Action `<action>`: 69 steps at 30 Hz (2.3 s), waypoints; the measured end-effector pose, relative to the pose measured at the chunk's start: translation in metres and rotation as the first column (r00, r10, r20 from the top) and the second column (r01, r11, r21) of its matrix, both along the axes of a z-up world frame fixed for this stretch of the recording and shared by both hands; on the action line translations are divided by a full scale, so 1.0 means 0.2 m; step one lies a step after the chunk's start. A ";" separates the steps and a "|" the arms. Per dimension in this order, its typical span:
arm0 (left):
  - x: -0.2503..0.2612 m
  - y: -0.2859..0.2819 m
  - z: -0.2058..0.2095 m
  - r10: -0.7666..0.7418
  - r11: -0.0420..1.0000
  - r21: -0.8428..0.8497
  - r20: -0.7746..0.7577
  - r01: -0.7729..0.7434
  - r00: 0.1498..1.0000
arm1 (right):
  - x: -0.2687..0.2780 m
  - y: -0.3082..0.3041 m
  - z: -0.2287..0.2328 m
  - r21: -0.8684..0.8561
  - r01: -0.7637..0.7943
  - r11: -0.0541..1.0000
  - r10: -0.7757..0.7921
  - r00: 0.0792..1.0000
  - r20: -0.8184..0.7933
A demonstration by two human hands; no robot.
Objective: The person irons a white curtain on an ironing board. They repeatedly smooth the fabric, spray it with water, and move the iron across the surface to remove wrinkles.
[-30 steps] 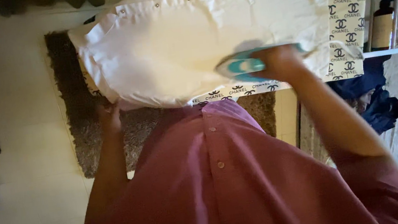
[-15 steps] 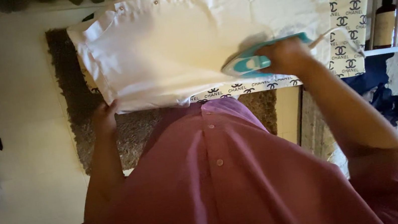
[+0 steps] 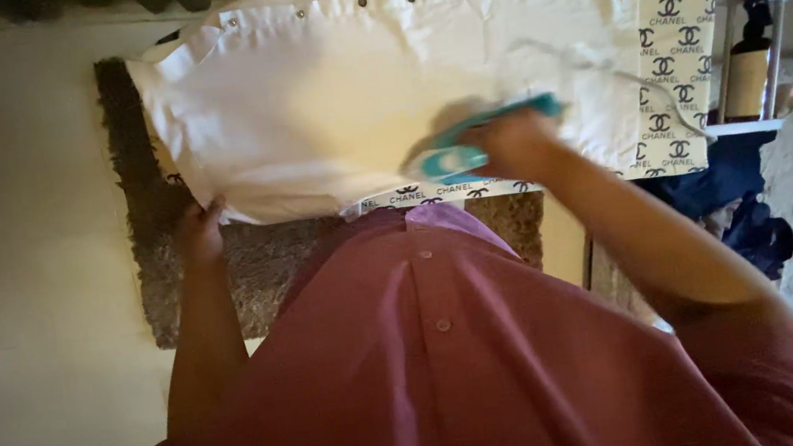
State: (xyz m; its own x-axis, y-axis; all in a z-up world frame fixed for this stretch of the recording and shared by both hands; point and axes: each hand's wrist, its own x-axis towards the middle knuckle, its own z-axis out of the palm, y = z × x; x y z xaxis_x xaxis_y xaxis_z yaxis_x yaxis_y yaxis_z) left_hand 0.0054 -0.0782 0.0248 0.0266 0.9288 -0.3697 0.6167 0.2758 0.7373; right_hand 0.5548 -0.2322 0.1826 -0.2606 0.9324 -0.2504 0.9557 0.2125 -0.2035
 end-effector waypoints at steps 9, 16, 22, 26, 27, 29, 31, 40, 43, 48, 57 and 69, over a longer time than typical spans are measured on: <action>0.75 -0.32 0.66 -0.081 0.909 0.377 -0.252 0.175 0.964 | 0.29 -0.24 0.02 0.072 0.151 0.986 -0.161 0.976 0.149; 0.96 -0.62 0.10 -0.290 0.499 0.664 -0.478 0.557 0.829 | 0.11 -0.15 -0.07 0.036 0.154 0.987 -0.155 0.988 0.023; 0.97 -0.66 0.20 -0.229 0.527 0.575 -0.613 0.626 0.756 | 0.71 -0.44 0.12 -0.108 0.294 0.950 -0.261 0.935 0.241; 1.06 -0.68 0.28 -0.175 0.599 0.508 -0.671 0.618 0.721 | 0.67 -0.42 0.13 -0.069 0.275 0.959 -0.248 0.932 0.264; 1.08 -0.68 0.29 -0.162 0.609 0.517 -0.661 0.602 0.732 | 0.60 -0.38 0.13 -0.036 0.247 0.968 -0.238 0.955 0.177; 1.12 -0.67 0.28 -0.143 0.618 0.532 -0.648 0.578 0.748 | 0.44 -0.27 0.11 0.006 0.218 0.976 -0.217 0.972 0.092; 1.13 -0.70 0.27 -0.064 0.654 0.511 -0.698 0.558 0.714 | 0.27 -0.18 0.07 0.033 0.152 0.988 -0.153 0.988 0.017; 1.15 -0.74 0.34 0.031 0.648 0.578 -0.671 0.497 0.741 | 0.68 -0.20 0.25 0.036 0.363 0.931 -0.365 0.927 0.083; 1.06 -0.71 0.16 -0.079 0.709 0.537 -0.584 0.457 0.808 | 0.97 -0.22 0.17 0.102 0.401 0.910 -0.411 0.904 0.113; 1.07 -0.70 0.18 0.001 0.676 0.539 -0.682 0.502 0.732 | 0.67 -0.18 0.12 0.071 0.309 0.948 -0.311 0.951 0.010; 1.09 -0.72 0.23 -0.019 0.697 0.536 -0.650 0.476 0.760 | 0.54 -0.10 0.14 0.022 0.197 0.980 -0.197 0.979 0.043; 1.07 -0.70 0.22 -0.129 0.740 0.480 -0.587 0.471 0.800 | 0.94 -0.53 0.18 -0.025 0.369 0.929 -0.355 0.910 0.214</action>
